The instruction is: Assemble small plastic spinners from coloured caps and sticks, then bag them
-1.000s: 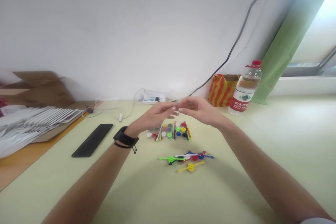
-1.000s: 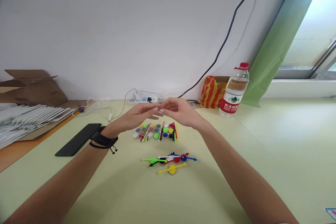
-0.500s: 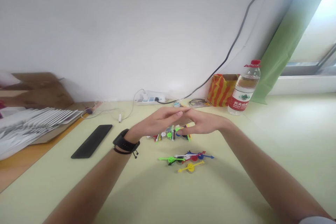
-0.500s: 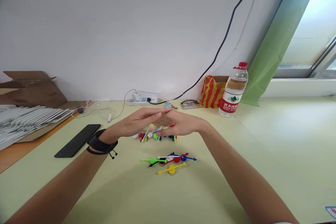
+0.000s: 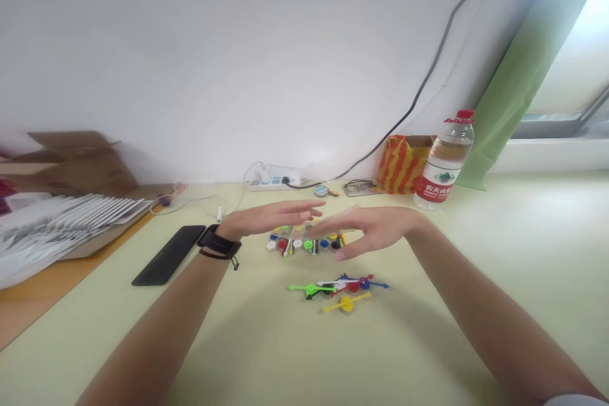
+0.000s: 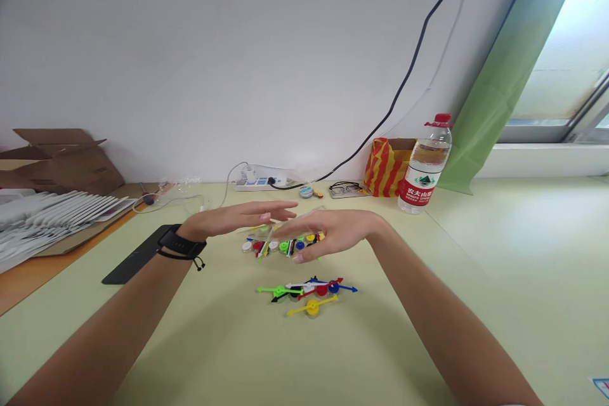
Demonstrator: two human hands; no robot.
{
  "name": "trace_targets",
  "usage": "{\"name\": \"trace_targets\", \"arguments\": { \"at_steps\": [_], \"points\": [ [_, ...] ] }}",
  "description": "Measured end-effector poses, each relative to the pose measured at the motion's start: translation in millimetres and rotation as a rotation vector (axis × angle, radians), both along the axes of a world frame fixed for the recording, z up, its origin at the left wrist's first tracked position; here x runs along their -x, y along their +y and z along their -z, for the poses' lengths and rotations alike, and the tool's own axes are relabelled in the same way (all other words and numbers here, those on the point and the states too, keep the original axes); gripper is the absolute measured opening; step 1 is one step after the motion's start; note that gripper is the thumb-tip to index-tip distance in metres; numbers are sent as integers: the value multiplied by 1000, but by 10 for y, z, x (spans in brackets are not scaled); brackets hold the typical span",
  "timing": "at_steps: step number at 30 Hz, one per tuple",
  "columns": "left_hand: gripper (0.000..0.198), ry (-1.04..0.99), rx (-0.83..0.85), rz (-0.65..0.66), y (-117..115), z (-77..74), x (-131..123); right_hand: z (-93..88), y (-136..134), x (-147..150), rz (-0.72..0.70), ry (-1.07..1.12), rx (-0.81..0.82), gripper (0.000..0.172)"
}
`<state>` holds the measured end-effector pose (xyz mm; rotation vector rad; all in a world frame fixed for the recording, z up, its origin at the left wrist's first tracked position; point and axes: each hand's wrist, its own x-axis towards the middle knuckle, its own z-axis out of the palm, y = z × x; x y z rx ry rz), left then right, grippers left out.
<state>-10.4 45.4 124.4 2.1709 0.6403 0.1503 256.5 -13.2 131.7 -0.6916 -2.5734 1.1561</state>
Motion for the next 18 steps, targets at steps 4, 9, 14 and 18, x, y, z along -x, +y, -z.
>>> {"name": "trace_targets", "arguments": {
  "at_steps": [4, 9, 14, 18],
  "points": [
    [58, -45, 131, 145, 90, 134, -30, -21, -17, 19, 7, 35, 6, 47],
    [59, -52, 326, 178, 72, 220, -121, -12, 5, 16, 14, 44, 6, 47],
    [61, -32, 369, 183, 121, 275, -90, 5, 20, 5, -14, 77, 109, 47],
    [60, -45, 495, 127, 144, 312, -35, 24, 22, -7, 31, 131, 126, 51]
  ]
}}
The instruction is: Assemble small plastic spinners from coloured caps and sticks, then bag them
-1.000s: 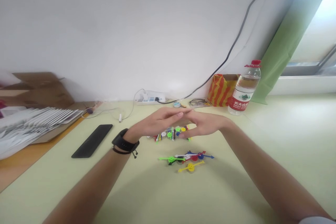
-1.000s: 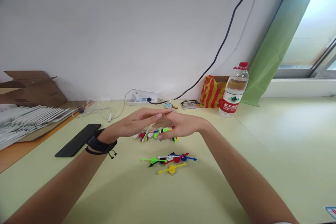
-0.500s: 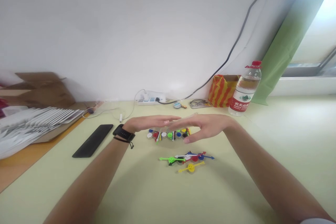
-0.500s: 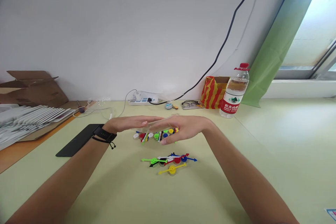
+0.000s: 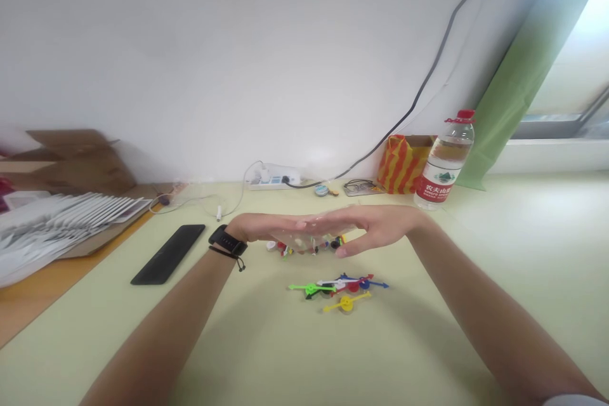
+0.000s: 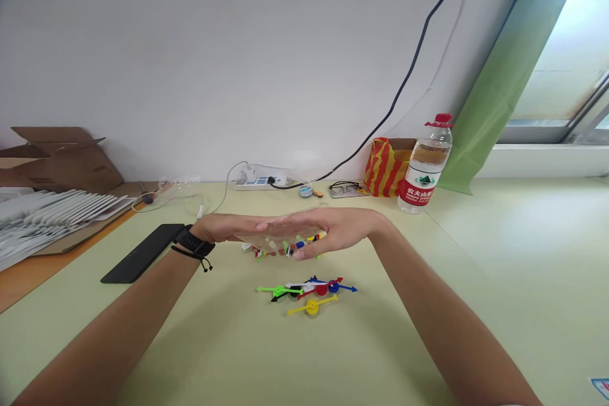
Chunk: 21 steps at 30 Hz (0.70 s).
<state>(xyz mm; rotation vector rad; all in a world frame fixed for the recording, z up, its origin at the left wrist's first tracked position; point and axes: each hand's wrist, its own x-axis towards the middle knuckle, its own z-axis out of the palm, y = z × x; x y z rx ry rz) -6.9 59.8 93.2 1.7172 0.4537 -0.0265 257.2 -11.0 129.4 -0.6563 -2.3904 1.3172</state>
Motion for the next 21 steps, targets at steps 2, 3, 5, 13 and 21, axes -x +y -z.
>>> {"name": "trace_targets", "arguments": {
  "at_steps": [2, 3, 5, 13, 21],
  "points": [
    [58, 19, 50, -39, -7, -7, 23, -6, -3, -17, 23, 20, 1, 52],
    [57, 27, 56, -47, -9, -16, 35, -14, -4, -33, 27, 16, -3, 54],
    [58, 26, 49, -55, 5, -38, 63, -30, 3, -82, 38, -8, -7, 61],
    [68, -223, -583, -702, 161, -75, 37, 106, 226, -261, 303, 168, 286, 55],
    [99, -82, -1474, -461, -320, -31, -389, 359, 426, -54, 414, 380, 722, 66]
  ]
}}
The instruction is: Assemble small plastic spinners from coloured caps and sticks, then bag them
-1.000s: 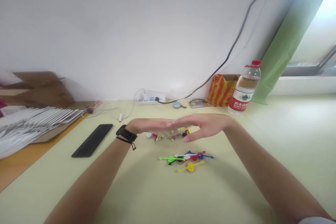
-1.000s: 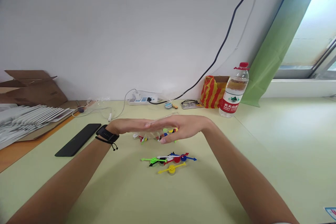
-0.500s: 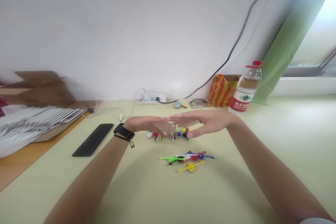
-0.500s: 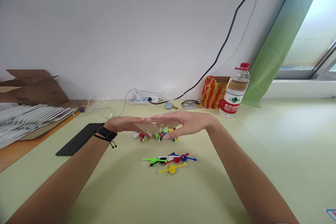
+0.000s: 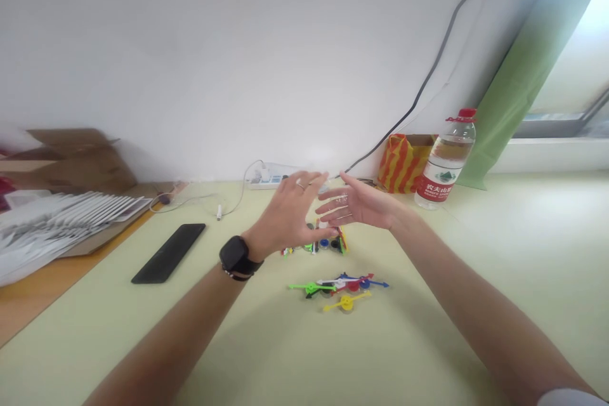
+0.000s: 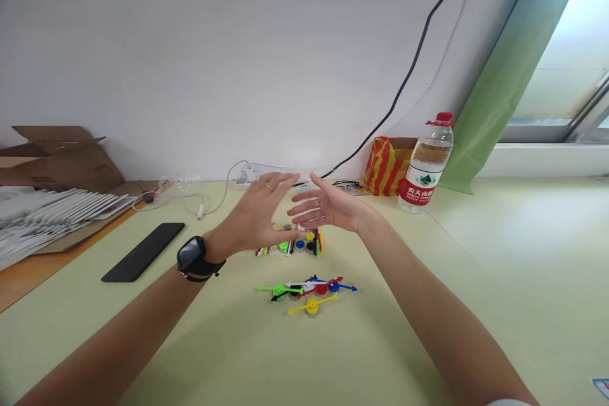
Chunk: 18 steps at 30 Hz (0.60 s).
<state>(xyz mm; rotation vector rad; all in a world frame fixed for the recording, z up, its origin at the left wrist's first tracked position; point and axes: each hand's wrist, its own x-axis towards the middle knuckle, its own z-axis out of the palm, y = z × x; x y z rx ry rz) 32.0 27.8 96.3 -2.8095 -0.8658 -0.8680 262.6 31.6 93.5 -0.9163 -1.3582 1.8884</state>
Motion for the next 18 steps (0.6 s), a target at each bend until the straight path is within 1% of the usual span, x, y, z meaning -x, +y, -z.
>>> {"name": "trace_targets", "arguments": {
  "at_steps": [2, 5, 8, 10, 12, 13, 14, 16, 17, 18],
  "points": [
    [99, 95, -43, -1, -50, 81, -74, 15, -13, 51, -16, 10, 39, 65],
    [87, 137, -62, -21, -45, 190, -121, 24, -45, 112, -49, 12, 50, 60],
    [77, 152, -12, -27, 13, 241, -96, 30, -65, 134, -78, -11, 7, 55],
    [77, 153, 45, -6, 73, 247, -38, 25, -69, 121, -70, -70, -54, 51],
    [81, 142, 114, 22, 156, 242, 54, 6, -69, 88, -17, -174, -150, 48],
    [80, 137, 156, 31, 208, 240, 113, -9, -69, 69, 35, -243, -220, 46],
    [81, 152, 215, 39, 267, 239, 179, -25, -70, 51, 105, -320, -311, 44],
    [88, 178, 348, 15, 396, 243, 322, -57, -77, 23, 273, -483, -541, 40],
    [91, 182, 410, -14, 461, 248, 393, -67, -85, 19, 335, -552, -658, 39],
    [94, 186, 471, -42, 522, 255, 459, -70, -95, 22, 342, -604, -755, 37]
  ]
}}
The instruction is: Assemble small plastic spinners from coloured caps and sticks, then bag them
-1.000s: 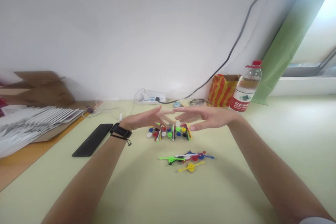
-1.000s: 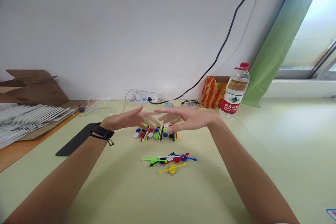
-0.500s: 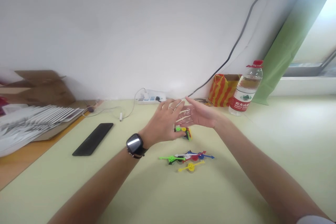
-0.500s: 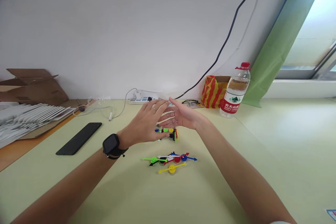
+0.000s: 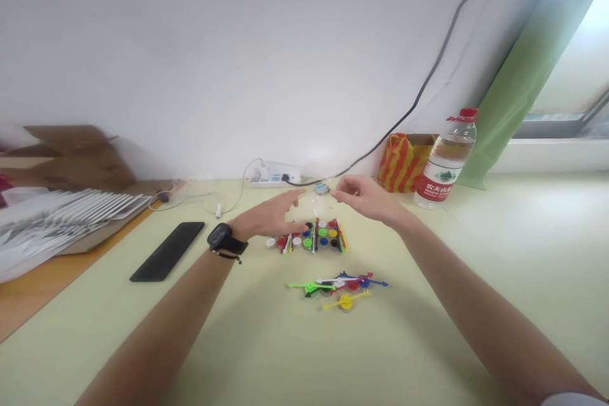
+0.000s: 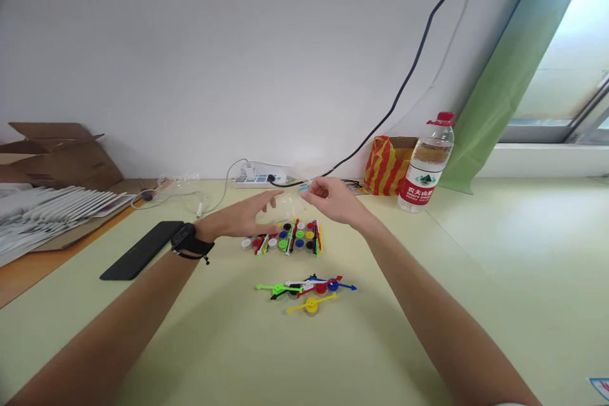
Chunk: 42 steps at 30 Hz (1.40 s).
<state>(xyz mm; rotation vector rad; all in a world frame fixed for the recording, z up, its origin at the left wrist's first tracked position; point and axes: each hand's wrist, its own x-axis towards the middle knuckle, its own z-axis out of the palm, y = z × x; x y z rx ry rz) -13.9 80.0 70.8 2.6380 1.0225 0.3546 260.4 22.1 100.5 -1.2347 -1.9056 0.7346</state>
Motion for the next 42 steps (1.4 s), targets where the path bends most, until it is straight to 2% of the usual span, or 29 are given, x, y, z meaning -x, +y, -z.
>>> {"name": "trace_targets", "arguments": {
  "at_steps": [2, 5, 7, 11, 19, 29, 34, 38, 42],
  "points": [
    [98, -5, 71, -21, 95, 9, 107, 23, -33, 36, -161, -138, -40, 32],
    [95, -18, 120, -40, 155, -5, 191, 132, -109, 164, -565, -359, 79, 20],
    [91, -33, 164, -41, 148, -38, 205, 230, -169, 278, -665, -499, 129, 21],
    [83, -89, 280, -4, 96, -128, 196, 375, -259, 465, -637, -670, 190, 32],
    [75, -208, 484, 48, 78, -161, 203, 377, -265, 493, -669, -744, 223, 15],
    [78, -169, 459, 48, 42, -188, 190, 310, -155, 350, -680, -640, 192, 8],
    [79, -173, 469, 52, 13, -213, 173, 264, -112, 255, -692, -568, 216, 12],
    [78, -181, 482, 44, 3, -223, 156, 144, -103, 157, -638, -468, 150, 15],
    [76, -172, 503, 61, 15, -221, 151, -48, -102, -24, -565, -241, 162, 21]
  ]
}}
